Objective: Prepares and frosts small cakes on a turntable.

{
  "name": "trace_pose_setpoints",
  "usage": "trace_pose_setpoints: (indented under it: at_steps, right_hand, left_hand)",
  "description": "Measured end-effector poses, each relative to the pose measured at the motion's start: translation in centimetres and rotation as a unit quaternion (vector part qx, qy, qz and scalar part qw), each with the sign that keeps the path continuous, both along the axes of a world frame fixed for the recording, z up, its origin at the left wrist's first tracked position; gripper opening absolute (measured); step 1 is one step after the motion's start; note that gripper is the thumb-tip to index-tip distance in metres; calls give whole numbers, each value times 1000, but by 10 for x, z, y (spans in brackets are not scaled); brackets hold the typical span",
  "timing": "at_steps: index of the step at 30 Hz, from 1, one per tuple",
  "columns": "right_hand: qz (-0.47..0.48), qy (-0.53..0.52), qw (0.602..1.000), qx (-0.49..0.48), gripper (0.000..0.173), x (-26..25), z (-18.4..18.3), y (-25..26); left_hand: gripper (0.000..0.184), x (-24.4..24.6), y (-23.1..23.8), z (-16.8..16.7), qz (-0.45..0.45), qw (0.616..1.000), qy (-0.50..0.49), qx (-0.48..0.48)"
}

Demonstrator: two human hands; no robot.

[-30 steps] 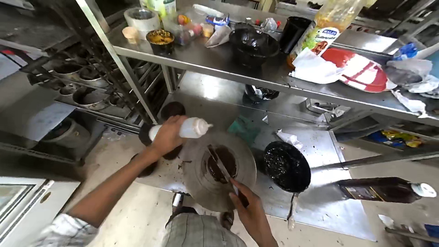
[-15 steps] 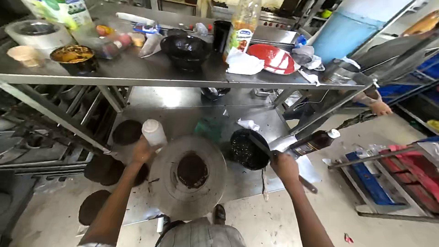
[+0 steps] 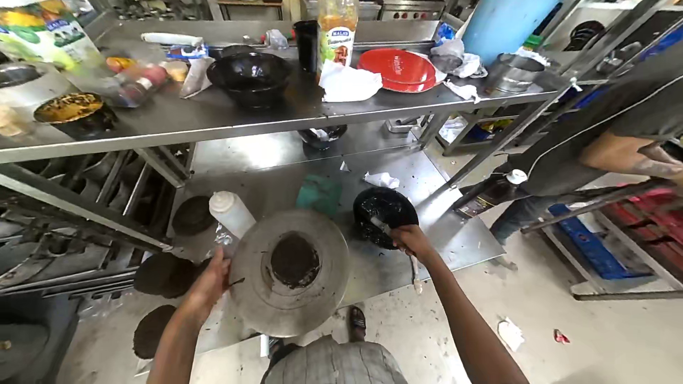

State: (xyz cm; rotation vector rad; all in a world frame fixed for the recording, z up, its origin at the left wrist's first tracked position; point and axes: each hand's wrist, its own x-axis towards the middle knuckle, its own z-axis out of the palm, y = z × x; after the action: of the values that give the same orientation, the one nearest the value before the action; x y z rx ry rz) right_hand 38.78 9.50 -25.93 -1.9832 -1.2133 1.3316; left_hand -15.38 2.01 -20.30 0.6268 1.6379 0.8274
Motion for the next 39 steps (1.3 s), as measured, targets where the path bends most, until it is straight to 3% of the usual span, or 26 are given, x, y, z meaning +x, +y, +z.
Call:
trace_pose_setpoints:
  at_steps: [4,8,14,17,22,26,29,33,36,39]
  right_hand:
    - [-29,31,998,44,27,6,-2,-19]
    - [-6,-3,995,95,26,3,37,-43]
    - [115,72,983,125,27,-81,99,-96]
    - [203,27,966,159,32,-141,86,-127]
    - [184,-254,884,346,35,-192,55,-144]
    - [186,-170,917,311,28,-190,54,-152]
    - [194,-228,885,358,29,-181,52,-145]
    - [210,-148,917,306,26,-174,59,-143]
    - [224,-215,877,367,28,-171,56,-142]
    - [218,-163,910,314,26,-168,58,-142]
  left_hand:
    - [53,-14,-10,-8,30,995,63,65]
    - [41,-25,-7,-25,10,998,49,44]
    - [32,-19,-6,-20,-35,994,82,61]
    - [34,-8,-14,-16,-18,992,84,89]
    - [33,11,-73,-41,8,985,102,136]
    - [25,35,-138,-49,-36,993,-37,105]
    - [39,39,-143,-48,-26,990,-109,81]
    - [55,23,-106,-24,75,991,-64,85]
    - [62,19,-84,-17,114,989,-58,70]
    - [62,21,-81,-18,124,988,-68,64]
